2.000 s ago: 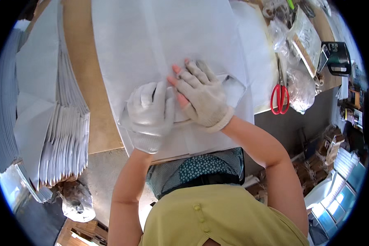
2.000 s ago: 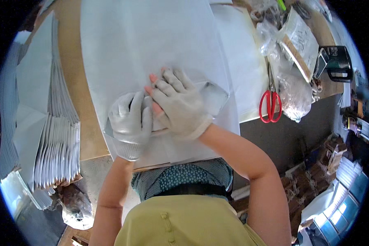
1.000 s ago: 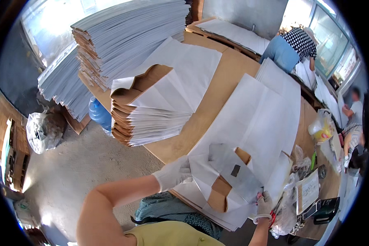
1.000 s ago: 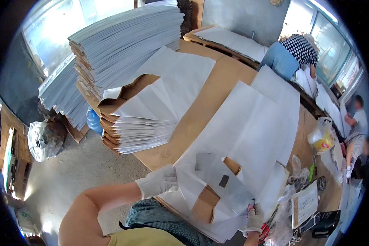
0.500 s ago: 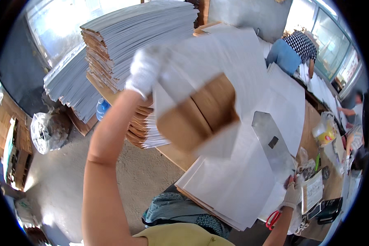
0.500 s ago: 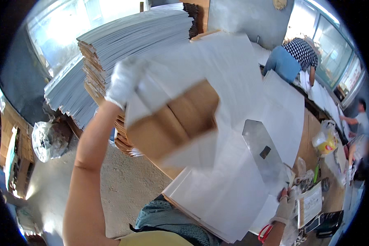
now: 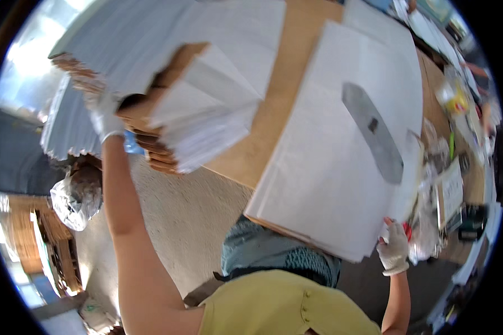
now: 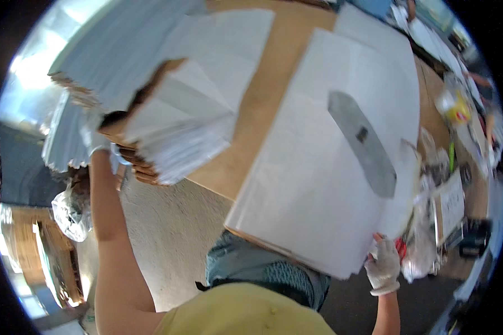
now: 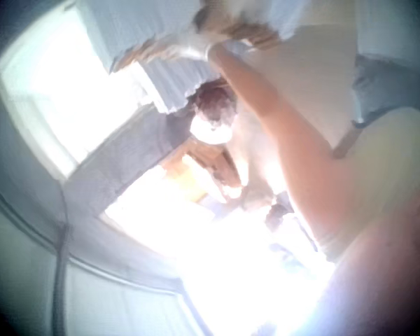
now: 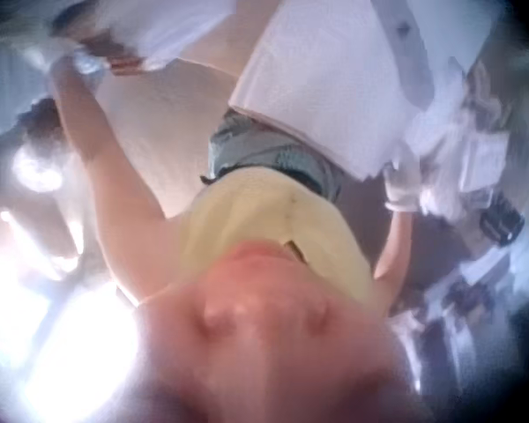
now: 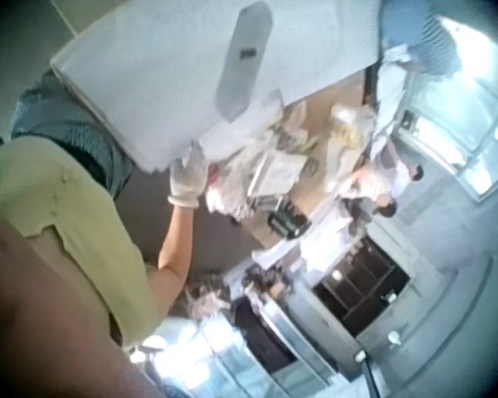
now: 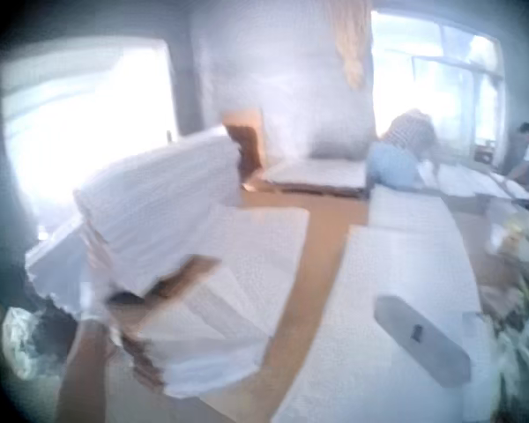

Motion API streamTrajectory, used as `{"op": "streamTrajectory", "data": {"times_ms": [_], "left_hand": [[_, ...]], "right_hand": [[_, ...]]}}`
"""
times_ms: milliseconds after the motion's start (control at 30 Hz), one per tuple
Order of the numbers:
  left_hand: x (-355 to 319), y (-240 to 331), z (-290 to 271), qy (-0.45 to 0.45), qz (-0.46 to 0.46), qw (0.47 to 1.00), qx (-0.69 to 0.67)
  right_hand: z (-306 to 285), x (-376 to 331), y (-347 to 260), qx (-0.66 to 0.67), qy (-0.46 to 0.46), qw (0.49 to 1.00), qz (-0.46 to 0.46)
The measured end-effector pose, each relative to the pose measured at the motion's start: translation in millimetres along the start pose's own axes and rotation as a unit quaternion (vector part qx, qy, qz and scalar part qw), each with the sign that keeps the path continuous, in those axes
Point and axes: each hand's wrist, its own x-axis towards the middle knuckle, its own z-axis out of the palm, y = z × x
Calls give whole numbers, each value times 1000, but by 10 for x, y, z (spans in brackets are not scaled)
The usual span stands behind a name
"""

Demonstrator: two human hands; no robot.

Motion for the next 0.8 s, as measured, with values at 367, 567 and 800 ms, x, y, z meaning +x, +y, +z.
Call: {"op": "streamTrajectory", "data": {"times_ms": [367, 567, 800], "left_hand": [[-2495, 1672, 732, -424, 567, 679, -193], [-2464, 1591, 1031, -459, 427, 743, -235], [-2781, 1907, 1216, -332, 202, 909, -148]], "right_hand": [[-328, 277, 8, -128, -58, 960, -243], [132, 338, 537, 344, 129, 923, 117], [377, 1029, -154, 338, 289, 850, 282]]}}
